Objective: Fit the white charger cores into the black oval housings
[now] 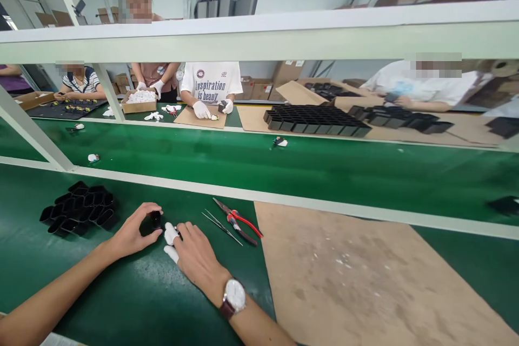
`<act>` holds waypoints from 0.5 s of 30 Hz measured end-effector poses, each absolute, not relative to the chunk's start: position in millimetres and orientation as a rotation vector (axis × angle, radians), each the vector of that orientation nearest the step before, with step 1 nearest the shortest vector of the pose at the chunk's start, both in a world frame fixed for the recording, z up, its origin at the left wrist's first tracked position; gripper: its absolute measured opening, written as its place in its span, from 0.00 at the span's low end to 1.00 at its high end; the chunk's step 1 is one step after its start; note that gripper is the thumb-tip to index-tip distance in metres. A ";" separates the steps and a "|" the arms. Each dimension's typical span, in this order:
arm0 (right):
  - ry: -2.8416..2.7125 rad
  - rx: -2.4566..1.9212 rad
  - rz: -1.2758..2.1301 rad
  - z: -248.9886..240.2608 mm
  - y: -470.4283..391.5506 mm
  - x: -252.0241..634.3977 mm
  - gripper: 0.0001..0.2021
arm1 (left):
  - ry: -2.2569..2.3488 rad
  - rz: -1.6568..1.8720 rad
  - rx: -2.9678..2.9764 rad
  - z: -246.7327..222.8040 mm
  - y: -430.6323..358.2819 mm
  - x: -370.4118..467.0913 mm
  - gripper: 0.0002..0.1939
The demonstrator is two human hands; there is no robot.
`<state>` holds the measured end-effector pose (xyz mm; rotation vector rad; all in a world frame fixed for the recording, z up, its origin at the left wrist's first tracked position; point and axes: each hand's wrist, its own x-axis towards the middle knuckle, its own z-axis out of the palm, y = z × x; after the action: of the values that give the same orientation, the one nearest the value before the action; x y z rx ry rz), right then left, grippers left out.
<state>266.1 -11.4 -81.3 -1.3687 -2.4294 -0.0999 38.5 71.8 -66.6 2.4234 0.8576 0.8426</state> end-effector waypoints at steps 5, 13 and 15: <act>-2.506 -1.389 -0.051 -80.3 -13.8 266.1 0.03 | 0.908 0.838 2.319 -76.6 65.7 32.7 0.30; -2.266 -1.377 0.201 -80.0 -15.1 277.0 0.36 | 0.901 0.800 2.237 -79.0 67.1 31.2 0.38; -2.291 -1.331 0.244 -79.4 -15.2 278.7 0.35 | 0.889 0.777 2.247 -76.6 66.8 29.9 0.40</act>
<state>278.7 -15.2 -79.4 -1.3307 -2.2907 0.2438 29.9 66.8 -76.6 2.2474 0.8892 0.7769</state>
